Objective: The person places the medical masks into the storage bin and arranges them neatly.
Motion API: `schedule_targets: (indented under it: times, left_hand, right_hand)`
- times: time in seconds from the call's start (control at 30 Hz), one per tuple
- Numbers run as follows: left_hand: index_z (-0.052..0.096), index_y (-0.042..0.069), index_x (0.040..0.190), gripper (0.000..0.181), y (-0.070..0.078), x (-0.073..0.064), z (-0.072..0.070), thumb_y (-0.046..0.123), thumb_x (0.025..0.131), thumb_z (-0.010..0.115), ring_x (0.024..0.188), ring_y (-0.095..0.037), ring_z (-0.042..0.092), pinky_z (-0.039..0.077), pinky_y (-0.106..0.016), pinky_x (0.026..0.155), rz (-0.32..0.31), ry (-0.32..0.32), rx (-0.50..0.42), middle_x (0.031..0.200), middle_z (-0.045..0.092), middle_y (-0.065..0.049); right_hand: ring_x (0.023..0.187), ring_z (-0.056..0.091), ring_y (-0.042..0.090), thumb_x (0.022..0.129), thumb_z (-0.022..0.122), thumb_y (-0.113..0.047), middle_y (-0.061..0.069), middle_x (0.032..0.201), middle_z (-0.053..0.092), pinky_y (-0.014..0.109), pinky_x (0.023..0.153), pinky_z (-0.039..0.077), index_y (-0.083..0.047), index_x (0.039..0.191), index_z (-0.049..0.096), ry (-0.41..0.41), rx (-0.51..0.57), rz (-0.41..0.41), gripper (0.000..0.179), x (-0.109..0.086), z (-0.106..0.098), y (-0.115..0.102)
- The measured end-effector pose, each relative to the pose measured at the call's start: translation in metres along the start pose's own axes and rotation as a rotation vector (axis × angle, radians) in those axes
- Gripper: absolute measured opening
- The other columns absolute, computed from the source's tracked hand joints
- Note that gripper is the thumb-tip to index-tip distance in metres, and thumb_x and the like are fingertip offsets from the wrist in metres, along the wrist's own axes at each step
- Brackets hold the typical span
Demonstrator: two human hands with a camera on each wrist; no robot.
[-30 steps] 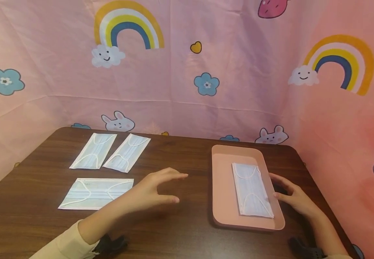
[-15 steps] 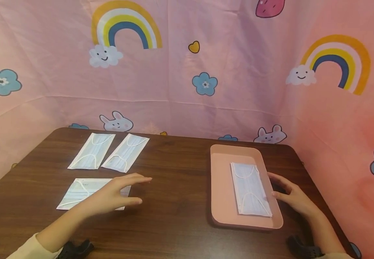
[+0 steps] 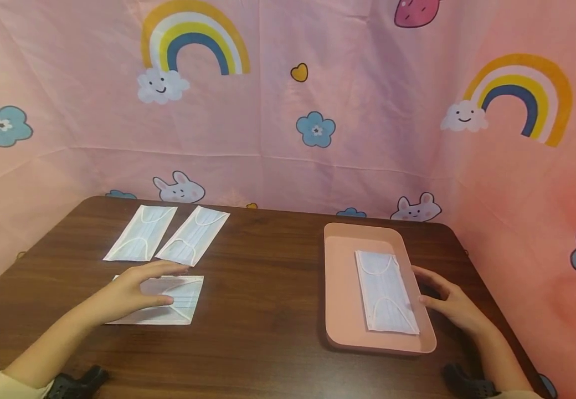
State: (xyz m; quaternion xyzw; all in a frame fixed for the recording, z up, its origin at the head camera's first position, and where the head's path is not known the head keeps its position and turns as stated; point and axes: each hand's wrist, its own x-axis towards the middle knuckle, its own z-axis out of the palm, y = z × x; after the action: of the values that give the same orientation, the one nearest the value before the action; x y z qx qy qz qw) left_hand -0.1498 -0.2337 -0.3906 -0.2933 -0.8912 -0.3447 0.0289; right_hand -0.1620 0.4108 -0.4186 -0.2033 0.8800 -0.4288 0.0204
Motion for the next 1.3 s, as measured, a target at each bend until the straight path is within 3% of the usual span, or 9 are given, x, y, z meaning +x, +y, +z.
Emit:
schedule_targets:
  times: [0.2, 0.3, 0.43, 0.5, 0.63, 0.83, 1.0, 1.3]
  left_hand:
    - [0.060, 0.018, 0.131, 0.053, -0.020, -0.005, -0.008, 0.018, 0.081, 0.078, 0.122, -0.015, 0.050, 0.040, -0.024, 0.097, -0.044, -0.026, -0.020, 0.129, 0.057, 0.011]
    - [0.059, 0.021, 0.131, 0.051, -0.027, -0.007, -0.010, 0.019, 0.083, 0.076, 0.125, -0.016, 0.047, 0.034, -0.016, 0.098, -0.084, -0.047, -0.071, 0.130, 0.057, 0.010]
    - [0.059, 0.023, 0.131, 0.048, -0.037, -0.012, -0.012, 0.020, 0.085, 0.074, 0.126, -0.021, 0.046, 0.036, -0.021, 0.099, -0.136, -0.068, -0.126, 0.130, 0.057, 0.008]
    - [0.059, 0.022, 0.131, 0.047, -0.042, -0.014, -0.013, 0.019, 0.086, 0.073, 0.125, -0.024, 0.046, 0.041, -0.028, 0.097, -0.154, -0.073, -0.144, 0.131, 0.057, 0.005]
    - [0.060, 0.020, 0.130, 0.044, -0.050, -0.019, -0.017, 0.018, 0.087, 0.071, 0.124, -0.022, 0.046, 0.046, -0.039, 0.093, -0.159, -0.061, -0.140, 0.130, 0.058, 0.004]
    - [0.063, 0.018, 0.126, 0.039, -0.060, -0.019, -0.022, 0.018, 0.088, 0.071, 0.119, -0.008, 0.050, 0.043, -0.023, 0.093, -0.107, -0.045, -0.041, 0.125, 0.062, 0.006]
    - [0.065, 0.017, 0.124, 0.039, -0.066, -0.018, -0.023, 0.011, 0.086, 0.072, 0.117, -0.013, 0.053, 0.037, -0.014, 0.092, -0.092, -0.030, 0.012, 0.121, 0.064, 0.007]
    - [0.066, 0.020, 0.123, 0.039, -0.069, -0.017, -0.024, 0.007, 0.086, 0.071, 0.115, -0.022, 0.053, 0.041, -0.023, 0.094, -0.080, -0.046, 0.050, 0.122, 0.062, 0.002]
  right_hand:
    - [0.119, 0.036, -0.009, 0.091, 0.059, -0.001, -0.023, 0.136, 0.041, 0.018, 0.087, 0.038, -0.004, 0.145, 0.036, 0.000, -0.006, 0.021, 0.059, 0.000, 0.000, 0.000]
    - [0.119, 0.035, -0.010, 0.092, 0.059, -0.002, -0.023, 0.136, 0.041, 0.032, 0.093, 0.040, -0.005, 0.146, 0.036, -0.002, -0.012, 0.038, 0.059, -0.002, 0.000, 0.001]
    - [0.120, 0.035, -0.010, 0.091, 0.059, 0.000, -0.023, 0.137, 0.041, 0.029, 0.094, 0.039, -0.004, 0.146, 0.036, -0.009, -0.003, 0.026, 0.059, -0.005, 0.000, 0.004]
    - [0.120, 0.035, -0.009, 0.091, 0.058, 0.001, -0.022, 0.137, 0.041, 0.015, 0.088, 0.036, -0.004, 0.146, 0.036, -0.010, 0.000, 0.019, 0.059, -0.005, -0.001, 0.004]
    - [0.119, 0.036, -0.009, 0.091, 0.059, -0.001, -0.021, 0.137, 0.041, 0.014, 0.087, 0.037, -0.005, 0.146, 0.037, -0.004, 0.000, 0.020, 0.059, -0.004, 0.000, 0.002]
    - [0.119, 0.037, -0.008, 0.091, 0.059, 0.000, -0.019, 0.137, 0.042, 0.015, 0.086, 0.038, -0.004, 0.145, 0.037, 0.000, -0.014, 0.005, 0.059, -0.003, 0.000, -0.001]
    - [0.119, 0.037, -0.008, 0.091, 0.060, -0.001, -0.020, 0.137, 0.042, 0.015, 0.087, 0.037, -0.006, 0.146, 0.037, 0.003, -0.029, 0.007, 0.060, -0.001, -0.001, -0.001]
    - [0.121, 0.038, -0.006, 0.090, 0.059, 0.004, -0.018, 0.139, 0.042, 0.012, 0.089, 0.035, -0.002, 0.145, 0.036, -0.004, 0.033, -0.028, 0.060, 0.001, -0.001, 0.002]
